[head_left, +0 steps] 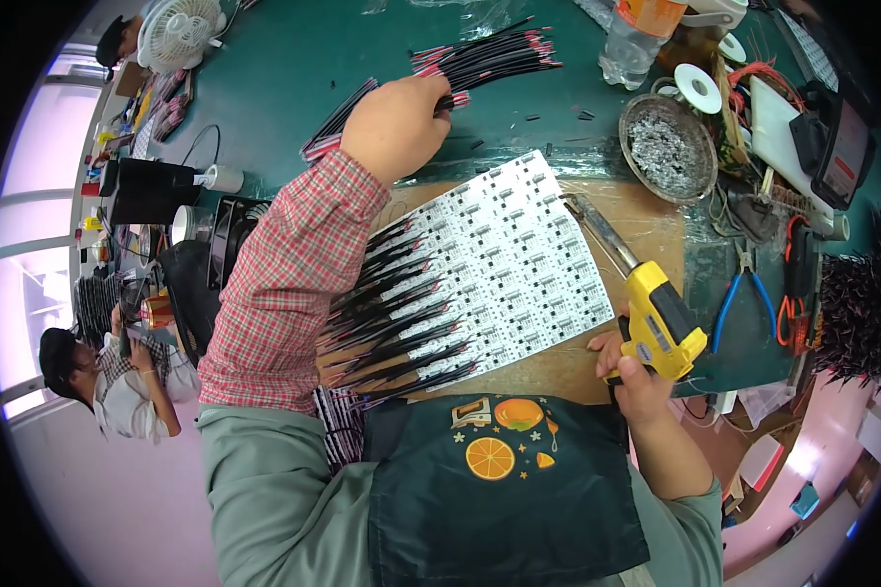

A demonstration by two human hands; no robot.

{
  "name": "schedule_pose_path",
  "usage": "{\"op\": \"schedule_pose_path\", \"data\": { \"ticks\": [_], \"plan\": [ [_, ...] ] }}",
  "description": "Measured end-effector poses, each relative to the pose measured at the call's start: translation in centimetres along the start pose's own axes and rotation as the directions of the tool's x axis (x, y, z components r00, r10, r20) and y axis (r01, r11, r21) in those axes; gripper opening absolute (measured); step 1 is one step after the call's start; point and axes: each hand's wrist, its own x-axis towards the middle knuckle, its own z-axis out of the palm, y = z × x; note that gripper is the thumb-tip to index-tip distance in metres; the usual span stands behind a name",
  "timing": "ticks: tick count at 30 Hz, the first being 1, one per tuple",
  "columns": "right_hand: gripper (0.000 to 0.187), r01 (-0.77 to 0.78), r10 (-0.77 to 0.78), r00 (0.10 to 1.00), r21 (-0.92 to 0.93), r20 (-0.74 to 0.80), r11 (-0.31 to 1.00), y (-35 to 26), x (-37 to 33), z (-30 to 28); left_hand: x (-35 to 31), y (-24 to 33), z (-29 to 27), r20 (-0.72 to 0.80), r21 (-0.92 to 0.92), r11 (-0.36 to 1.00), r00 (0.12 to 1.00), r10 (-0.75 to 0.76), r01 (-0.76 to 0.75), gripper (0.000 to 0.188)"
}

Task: The person solders individual red and black wires onto contact points on a white printed circuit board using a soldering iron and solder wire.

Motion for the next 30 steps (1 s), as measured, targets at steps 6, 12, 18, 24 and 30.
{"op": "schedule_pose_path", "data": {
  "ticks": [6, 12, 18, 24, 30],
  "plan": [
    [0.072, 0.001, -0.001, 1.0, -0.012, -0.011, 1.0, 0.3, 0.0, -0.3, -2.5, 2.2, -3.4, -0.38, 0.09, 0.971, 0.894, 0.237, -0.219, 0.021],
    [0.072, -0.006, 0.006, 1.0, -0.008, 0.001, 1.0, 0.0, 0.0, -0.3, -6.6, 2.1, -2.7, -0.374, 0.155, 0.938, 0.86, 0.347, -0.311, 0.028],
    [0.037, -0.049, 0.06, 0.978, -0.057, 0.198, 0.997, -1.4, 0.8, 0.4, -11.5, 1.1, 1.5, -0.223, 0.009, 0.976, 0.951, 0.214, -0.217, 0.038],
    [0.035, -0.226, 0.296, 0.909, -0.25, 0.294, 0.942, -3.1, 3.2, 2.5, -12.2, 1.2, 3.3, -0.276, 0.016, 0.983, 0.944, 0.179, -0.182, 0.022],
    [0.027, -0.089, 0.16, 0.956, -0.278, 0.245, 0.957, -1.3, 5.0, 4.0, -12.2, 1.3, 3.9, -0.256, -0.045, 0.984, 0.954, 0.155, -0.172, 0.034]
  ]
}}
